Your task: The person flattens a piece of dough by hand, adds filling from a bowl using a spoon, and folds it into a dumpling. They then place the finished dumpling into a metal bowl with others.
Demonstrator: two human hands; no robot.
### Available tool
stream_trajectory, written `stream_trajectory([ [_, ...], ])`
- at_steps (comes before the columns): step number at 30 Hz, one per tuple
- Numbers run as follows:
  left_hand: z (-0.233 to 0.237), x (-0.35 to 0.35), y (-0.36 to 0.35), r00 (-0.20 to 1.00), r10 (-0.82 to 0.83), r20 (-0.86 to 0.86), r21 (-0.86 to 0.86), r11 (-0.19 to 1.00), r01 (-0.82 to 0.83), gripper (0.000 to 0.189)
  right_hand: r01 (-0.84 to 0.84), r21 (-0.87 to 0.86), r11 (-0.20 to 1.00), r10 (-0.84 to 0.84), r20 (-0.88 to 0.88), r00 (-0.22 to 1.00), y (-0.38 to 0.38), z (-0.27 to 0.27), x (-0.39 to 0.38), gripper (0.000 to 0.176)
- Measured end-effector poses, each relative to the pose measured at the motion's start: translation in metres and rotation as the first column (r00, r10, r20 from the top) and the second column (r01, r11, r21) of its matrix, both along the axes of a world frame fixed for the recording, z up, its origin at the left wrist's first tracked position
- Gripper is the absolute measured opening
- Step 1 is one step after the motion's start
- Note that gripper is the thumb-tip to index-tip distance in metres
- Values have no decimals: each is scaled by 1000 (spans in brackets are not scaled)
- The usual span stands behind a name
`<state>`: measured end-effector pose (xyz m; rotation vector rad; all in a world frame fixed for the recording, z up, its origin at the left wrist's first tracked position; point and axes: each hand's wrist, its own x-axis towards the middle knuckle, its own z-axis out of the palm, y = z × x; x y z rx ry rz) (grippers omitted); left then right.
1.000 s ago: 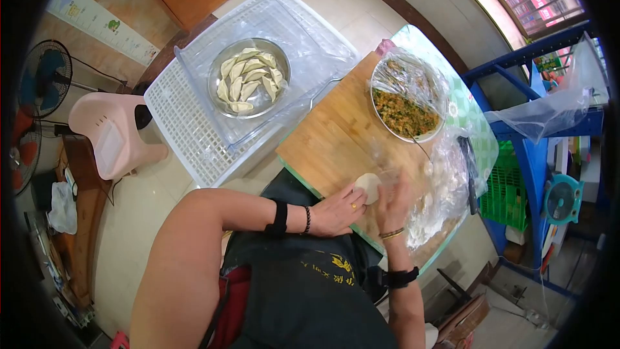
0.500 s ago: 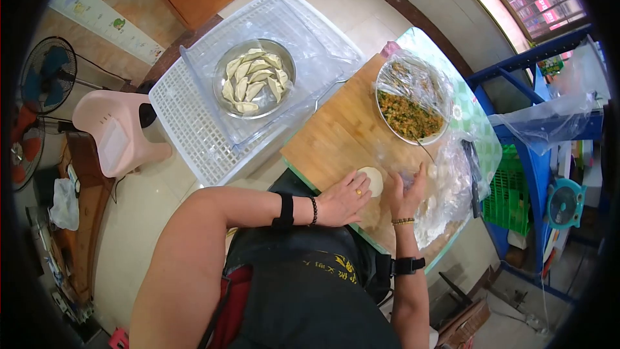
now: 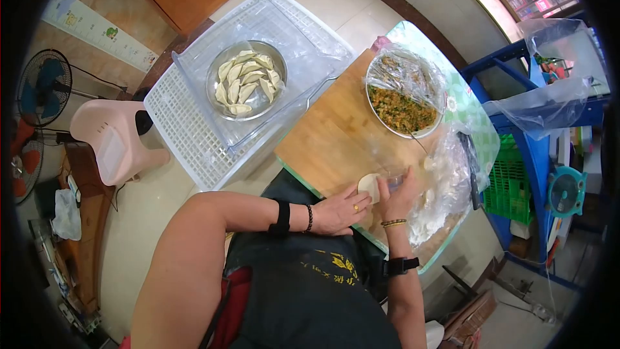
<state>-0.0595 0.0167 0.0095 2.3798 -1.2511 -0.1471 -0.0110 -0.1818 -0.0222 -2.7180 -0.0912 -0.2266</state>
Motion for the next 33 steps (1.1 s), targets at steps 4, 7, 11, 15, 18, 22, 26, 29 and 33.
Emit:
stream_trajectory([
  [4,2,1,-1,998,46,-39,60,997,-44,62,72,163,984,-69,-23,997,-10,4,8,77],
  [7,4,-1,6,992,94,-84,39,995,-91,60,-35,265,964,65,-105,992,5,24,-11,74],
  [11,2,-5,15,998,55,-40,96,994,-51,64,-297,-85,951,299,8,954,38,18,-33,70],
  [15,0,-3,20,999,44,-12,80,996,-43,64,-89,-139,986,87,-22,996,36,18,-8,72],
  [18,6,4,15,990,138,-21,52,989,-137,60,-53,45,998,49,97,994,14,-4,17,74],
  [22,6,11,9,959,284,21,61,957,-284,61,103,372,923,-99,-30,995,9,5,16,74],
  [26,-10,13,-4,993,120,0,31,992,-119,64,107,465,879,-64,-107,992,-7,23,-9,69],
  [29,-13,5,-19,998,32,50,-65,997,-29,66,-119,234,965,108,58,992,-10,27,-32,63],
  [33,5,-2,-19,992,-70,-103,185,979,88,64,-110,-130,985,112,12,994,13,9,-55,65],
])
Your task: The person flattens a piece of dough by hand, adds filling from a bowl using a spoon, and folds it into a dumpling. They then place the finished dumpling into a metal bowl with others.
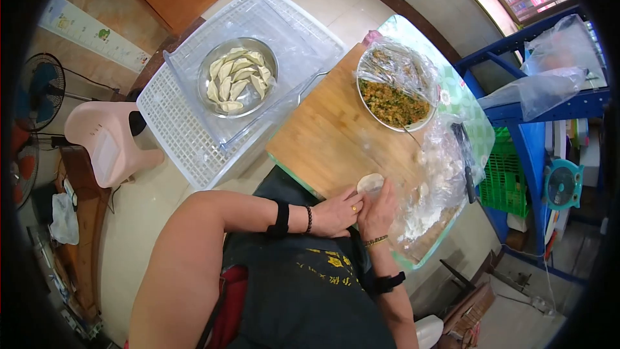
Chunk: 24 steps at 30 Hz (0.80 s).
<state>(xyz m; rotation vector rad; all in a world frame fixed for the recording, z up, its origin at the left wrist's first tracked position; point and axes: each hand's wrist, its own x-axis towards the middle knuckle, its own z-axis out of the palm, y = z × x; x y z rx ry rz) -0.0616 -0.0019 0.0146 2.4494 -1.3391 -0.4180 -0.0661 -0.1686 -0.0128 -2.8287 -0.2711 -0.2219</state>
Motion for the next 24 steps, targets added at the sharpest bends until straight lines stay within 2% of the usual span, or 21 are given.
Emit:
stream_trajectory([
  [1,-4,-1,4,999,0,51,-35,999,2,65,18,-5,1000,-18,48,999,-1,-4,4,73],
  [2,-7,-3,7,995,0,103,-71,997,7,66,16,2,1000,-16,42,999,-4,-6,10,73],
  [3,-10,-3,7,991,33,126,-164,986,-12,66,86,24,996,-87,10,996,-7,-4,21,77],
  [4,-8,-2,7,991,32,130,-163,987,-10,66,156,41,987,-156,-18,988,-12,-2,31,81],
  [7,-6,-2,6,992,36,121,-158,987,-17,66,223,119,968,-227,23,974,-30,-14,50,85],
  [10,-9,-1,4,987,57,149,-185,982,-29,65,263,208,942,-264,-26,964,-37,-15,55,82],
  [11,-5,-1,3,990,91,106,-139,987,-76,64,259,208,943,-260,-24,965,-36,-14,54,82],
  [13,-1,1,6,989,129,66,-91,988,-123,63,239,425,873,-228,-77,971,-34,-7,52,78],
  [14,-1,1,7,988,136,78,-123,984,-126,62,239,425,873,-228,-77,971,-32,-4,47,78],
  [15,-1,0,7,986,142,89,-156,980,-127,61,157,368,917,-142,-68,987,-27,0,39,76],
  [16,-2,0,7,987,137,86,-159,980,-122,61,75,307,949,-57,-67,996,-20,4,32,74],
  [17,-3,0,8,989,108,101,-121,988,-95,60,80,304,949,-62,-70,996,-9,7,26,74],
  [19,-4,1,13,991,81,109,-80,994,-72,60,-78,-9,997,78,12,997,15,12,18,72],
  [20,-4,0,16,994,71,84,-88,994,-63,59,-80,-6,997,81,4,997,16,11,22,72],
  [22,-7,-2,20,996,65,58,-89,994,-60,59,54,-25,998,-53,49,997,13,7,35,74],
  [23,-11,-1,21,993,84,81,-154,986,-70,58,55,-22,998,-54,51,997,7,2,43,74],
  [24,-13,0,20,989,105,107,-222,972,-80,57,114,53,992,-115,25,993,-5,-6,54,75],
])
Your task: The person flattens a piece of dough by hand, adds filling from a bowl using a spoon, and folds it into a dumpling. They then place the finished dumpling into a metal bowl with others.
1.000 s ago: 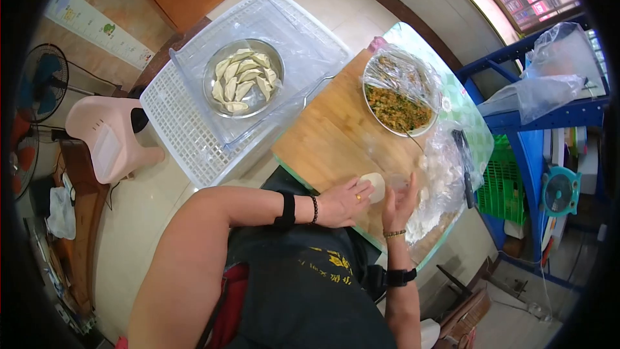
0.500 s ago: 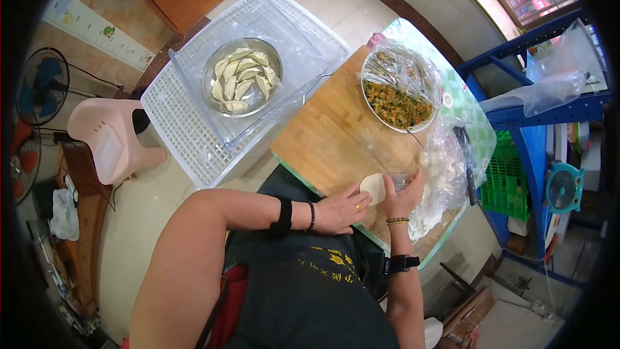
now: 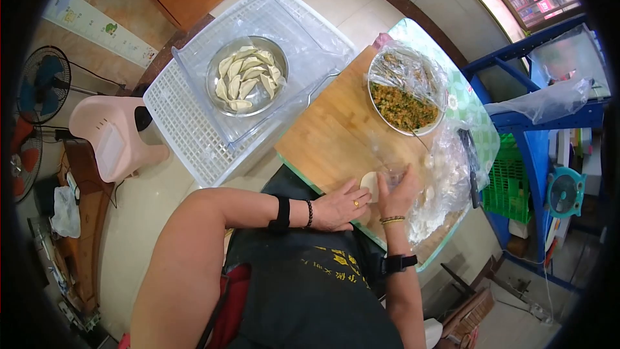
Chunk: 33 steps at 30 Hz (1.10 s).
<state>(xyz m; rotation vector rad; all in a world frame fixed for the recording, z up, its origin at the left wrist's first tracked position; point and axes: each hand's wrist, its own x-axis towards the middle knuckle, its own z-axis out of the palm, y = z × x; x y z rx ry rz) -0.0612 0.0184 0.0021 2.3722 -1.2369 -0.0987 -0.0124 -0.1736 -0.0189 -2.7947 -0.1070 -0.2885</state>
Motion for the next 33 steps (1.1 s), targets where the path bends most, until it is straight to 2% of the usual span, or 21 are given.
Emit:
stream_trajectory([
  [4,6,9,-5,997,57,-50,32,998,-56,55,123,195,973,-113,-61,992,-18,0,23,74],
  [6,9,13,-3,989,143,21,60,988,-144,54,91,266,960,-69,-89,994,-14,13,17,72],
  [8,7,12,-2,989,141,41,33,989,-143,54,73,332,940,-36,-117,992,-7,18,7,69],
  [10,7,11,1,989,136,59,7,991,-136,54,-213,172,962,207,49,977,9,17,-5,66],
  [12,9,8,7,997,52,-55,163,986,-43,59,-236,142,961,239,-3,971,30,20,-16,67],
  [14,-1,3,13,997,71,-23,106,992,-69,60,-172,-75,982,172,-9,985,41,18,-19,71],
  [15,-5,1,15,996,89,16,40,995,-90,61,-177,-71,982,177,-15,984,42,17,-14,71],
  [17,1,3,12,995,99,-26,35,995,-98,61,-45,24,999,47,-83,995,34,17,5,75],
  [18,3,6,9,992,108,-63,26,994,-107,61,-49,23,999,51,-79,996,26,13,12,75],
  [19,4,9,6,992,116,-58,24,993,-114,61,-34,102,994,37,-28,999,18,3,21,76],
  [20,5,11,3,984,175,-44,44,984,-173,60,-21,183,983,18,20,1000,11,-6,26,76],
  [21,6,12,2,973,231,-30,64,971,-229,59,-25,184,983,21,20,1000,7,-8,30,76],
  [24,4,17,1,979,203,2,118,972,-202,60,-38,275,961,11,96,995,-3,-6,25,74],
  [26,-9,15,-3,990,135,26,71,988,-137,62,84,470,879,-52,-81,995,-5,19,13,71],
  [30,-11,9,-13,999,-10,41,-52,999,13,64,-7,337,941,24,-47,999,-25,29,-17,69],
  [32,-7,3,-20,999,-51,9,-20,998,52,65,-206,159,966,207,6,978,-23,29,-31,68],
  [33,-4,1,-20,997,-78,-25,16,997,78,65,-224,70,972,223,16,975,-16,22,-37,67],
])
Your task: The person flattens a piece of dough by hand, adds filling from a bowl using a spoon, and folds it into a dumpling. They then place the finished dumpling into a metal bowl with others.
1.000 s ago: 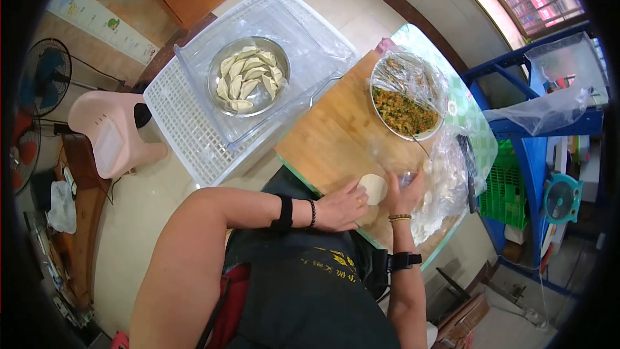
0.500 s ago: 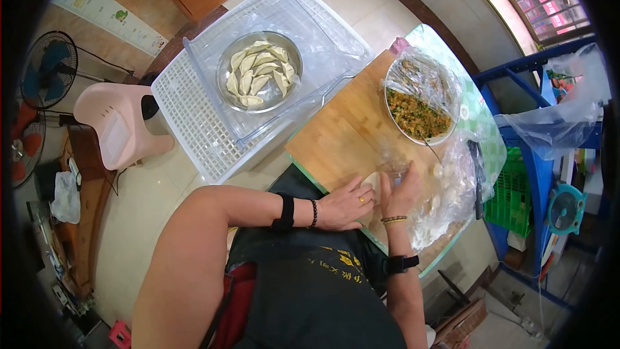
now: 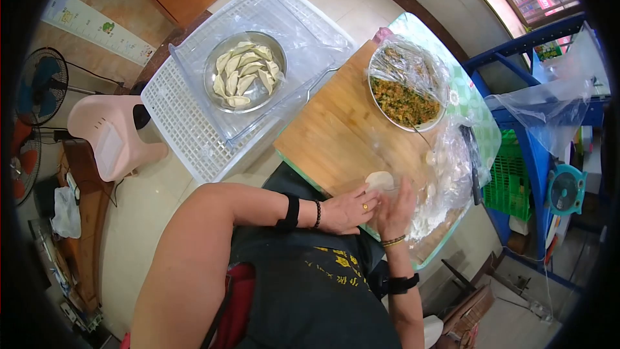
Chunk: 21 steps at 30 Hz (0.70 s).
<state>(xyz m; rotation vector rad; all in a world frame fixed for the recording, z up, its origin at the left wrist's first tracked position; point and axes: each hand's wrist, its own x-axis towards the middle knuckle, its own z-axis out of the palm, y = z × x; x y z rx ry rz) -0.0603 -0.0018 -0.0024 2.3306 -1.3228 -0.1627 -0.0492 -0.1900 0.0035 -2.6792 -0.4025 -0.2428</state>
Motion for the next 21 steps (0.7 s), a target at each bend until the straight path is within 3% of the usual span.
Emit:
stream_trajectory([
  [1,1,0,2,1000,2,-5,6,1000,-2,65,-2,6,1000,2,-5,1000,7,-6,-3,67],
  [3,4,1,5,998,-56,-8,109,992,57,64,119,-215,969,-114,35,993,18,-14,-6,70],
  [4,3,-1,5,998,-56,-11,112,992,57,64,118,-212,970,-114,32,993,18,-15,-1,70],
  [7,-1,-3,4,999,16,40,-16,1000,-15,64,242,-163,957,-238,45,970,2,-17,24,74],
  [9,0,-2,5,996,5,91,15,1000,-6,67,309,30,951,-307,-58,950,-11,-20,38,74],
  [12,3,-1,2,999,54,4,90,994,-54,66,245,72,967,-244,-15,970,-16,-17,43,69],
  [15,4,-3,8,988,100,118,11,995,-102,64,138,105,985,-142,28,990,-14,-7,38,66],
  [19,1,-3,9,991,85,101,19,996,-88,63,31,75,997,-30,-26,999,19,1,11,66],
  [21,5,-3,11,1000,28,-3,140,990,-28,65,60,-149,987,-57,28,998,39,-2,1,66],
])
